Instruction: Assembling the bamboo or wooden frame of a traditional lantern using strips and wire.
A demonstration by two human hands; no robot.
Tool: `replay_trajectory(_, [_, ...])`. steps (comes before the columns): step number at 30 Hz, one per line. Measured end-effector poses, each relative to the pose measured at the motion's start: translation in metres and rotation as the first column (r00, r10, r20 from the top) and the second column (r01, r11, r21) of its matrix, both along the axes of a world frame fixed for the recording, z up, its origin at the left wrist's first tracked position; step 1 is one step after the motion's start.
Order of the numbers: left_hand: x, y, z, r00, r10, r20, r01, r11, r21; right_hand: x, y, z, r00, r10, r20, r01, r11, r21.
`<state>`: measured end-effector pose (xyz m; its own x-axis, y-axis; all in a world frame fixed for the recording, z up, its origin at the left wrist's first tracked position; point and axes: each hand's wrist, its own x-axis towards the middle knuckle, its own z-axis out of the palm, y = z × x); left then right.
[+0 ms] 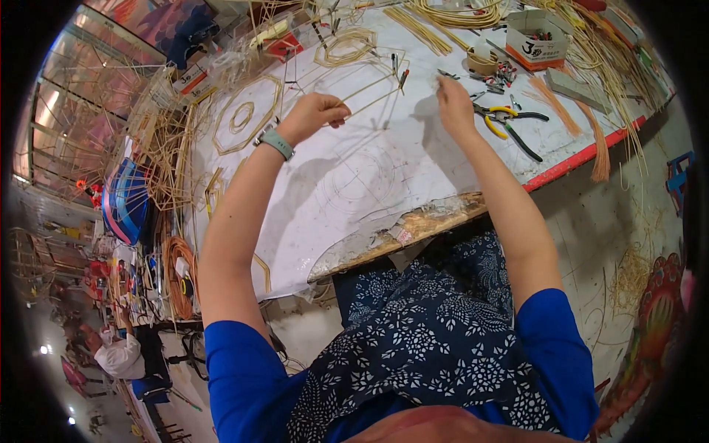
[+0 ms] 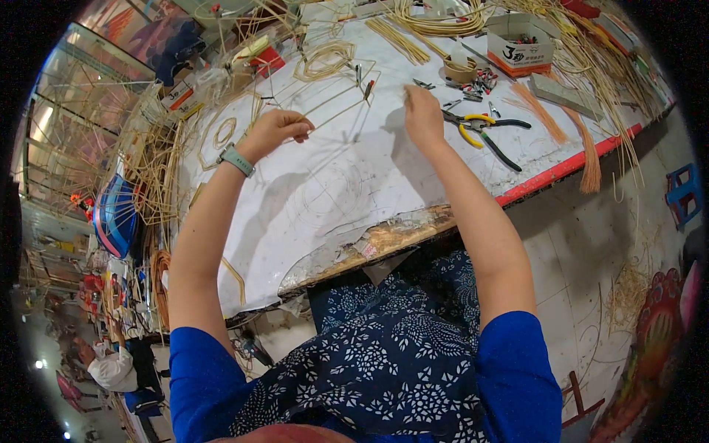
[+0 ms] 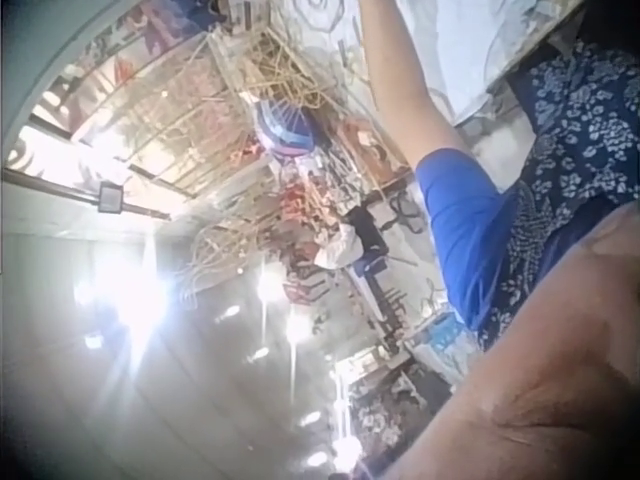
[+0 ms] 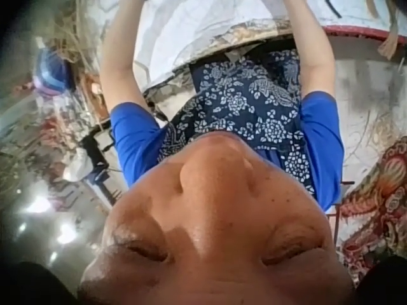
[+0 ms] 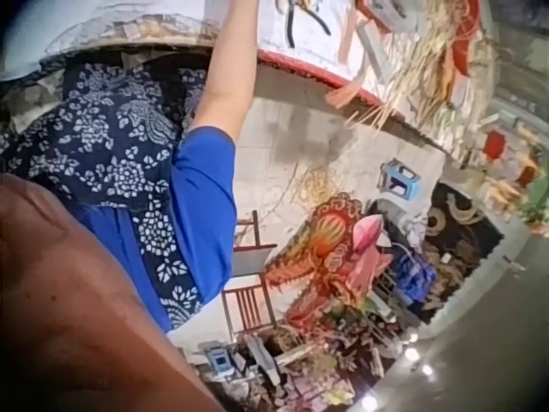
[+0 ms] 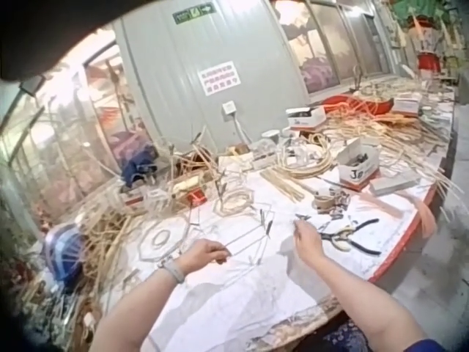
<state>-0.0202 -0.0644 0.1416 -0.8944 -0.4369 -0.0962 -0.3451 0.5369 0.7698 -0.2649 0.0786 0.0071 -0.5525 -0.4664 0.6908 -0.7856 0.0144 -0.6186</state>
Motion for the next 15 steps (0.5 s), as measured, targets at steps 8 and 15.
replay_trajectory(8, [-0.001, -0.012, 0.029, 1.0, 0.011, 0.011, -0.01, 0.995, -0.096, 0.164, -0.02, 0.002, 0.538, 0.797, -0.275, -0.315, 0.492, 0.812])
replay_trajectory(15, [0.013, -0.009, 0.038, 0.996, 0.049, -0.075, -0.063, 0.978, -0.198, 0.023, -0.078, -0.019, 0.846, 0.46, -0.271, -0.209, 0.753, 0.624])
